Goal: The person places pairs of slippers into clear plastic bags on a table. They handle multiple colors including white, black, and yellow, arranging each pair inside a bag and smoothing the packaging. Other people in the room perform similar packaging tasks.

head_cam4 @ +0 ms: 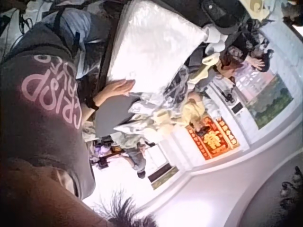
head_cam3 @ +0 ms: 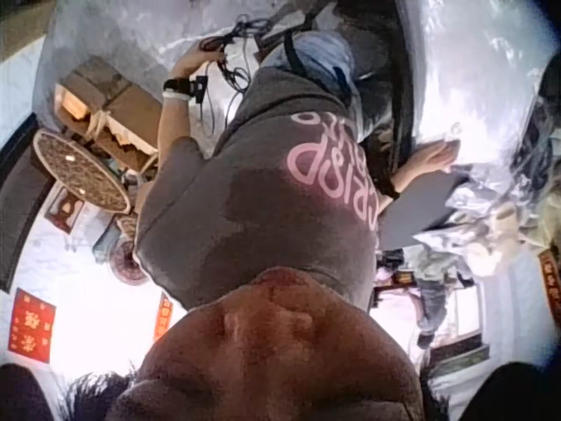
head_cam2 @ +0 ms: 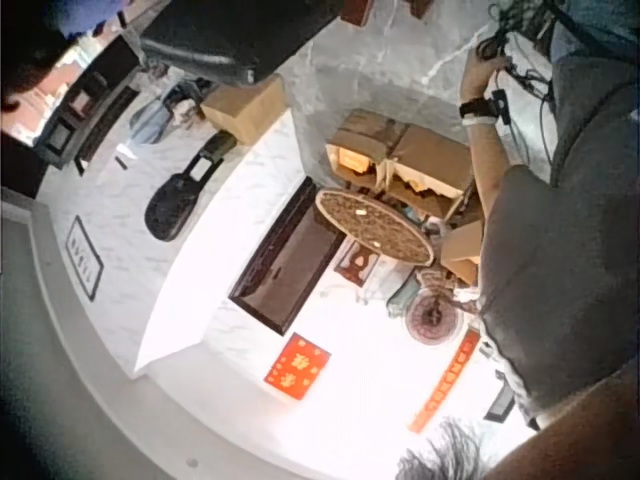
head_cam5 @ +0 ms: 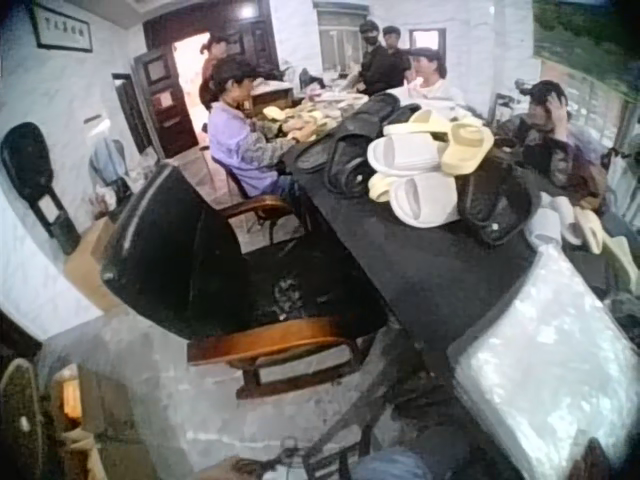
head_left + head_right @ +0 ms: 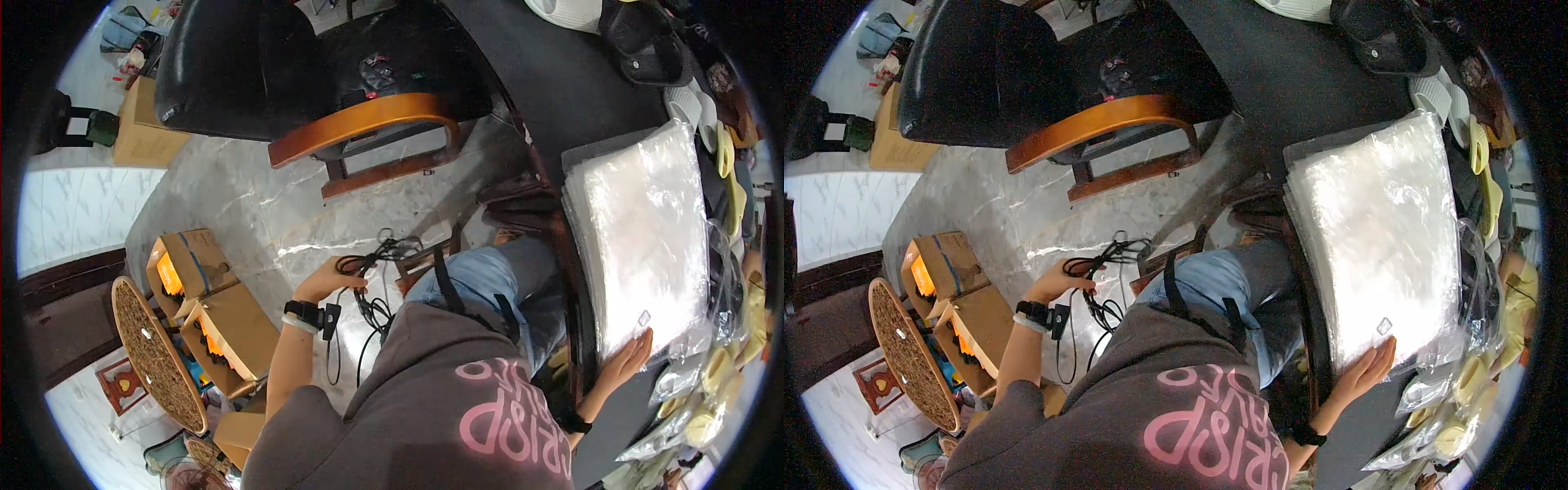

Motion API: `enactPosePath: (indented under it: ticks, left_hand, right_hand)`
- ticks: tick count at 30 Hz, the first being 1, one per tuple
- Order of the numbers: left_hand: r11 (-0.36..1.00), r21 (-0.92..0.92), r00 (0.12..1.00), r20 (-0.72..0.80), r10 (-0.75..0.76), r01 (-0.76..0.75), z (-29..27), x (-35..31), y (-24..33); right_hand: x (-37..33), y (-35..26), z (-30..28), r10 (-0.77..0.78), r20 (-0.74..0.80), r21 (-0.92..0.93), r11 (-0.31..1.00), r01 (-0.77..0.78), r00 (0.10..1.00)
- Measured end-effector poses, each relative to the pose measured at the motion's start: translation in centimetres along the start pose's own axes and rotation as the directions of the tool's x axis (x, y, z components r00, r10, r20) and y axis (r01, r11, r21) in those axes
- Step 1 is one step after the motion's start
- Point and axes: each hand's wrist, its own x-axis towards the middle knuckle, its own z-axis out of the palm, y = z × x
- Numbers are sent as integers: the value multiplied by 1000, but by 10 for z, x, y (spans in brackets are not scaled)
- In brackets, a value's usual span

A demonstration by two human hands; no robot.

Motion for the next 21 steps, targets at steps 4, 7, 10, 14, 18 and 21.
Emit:
enactPosePath:
  ticks: [4,7,10,14,18,21]
  left_hand:
    - [999,-8,983,175,-47,50,1,-16,12]
    - [987,-96,941,326,-92,130,-13,-19,-8]
    - [937,-302,967,235,-102,173,-10,-12,-19]
    - [940,-314,989,-14,-144,132,-14,20,-36]
    - [900,-360,940,-140,-311,244,-49,34,-92]
    - [921,-295,882,-319,-347,255,-62,30,-131]
  right_hand:
    - [0,4,0,-26,-10,-9,1000,26,1000]
    - [-1,3,1,-24,-17,36,999,25,1000]
    - [-2,5,2,-22,-16,66,998,23,1000]
    - [-3,4,3,-47,-24,84,995,48,999]
    - [-2,5,-1,-91,8,-76,993,91,996]
    - [0,-7,3,-36,-25,54,998,37,999]
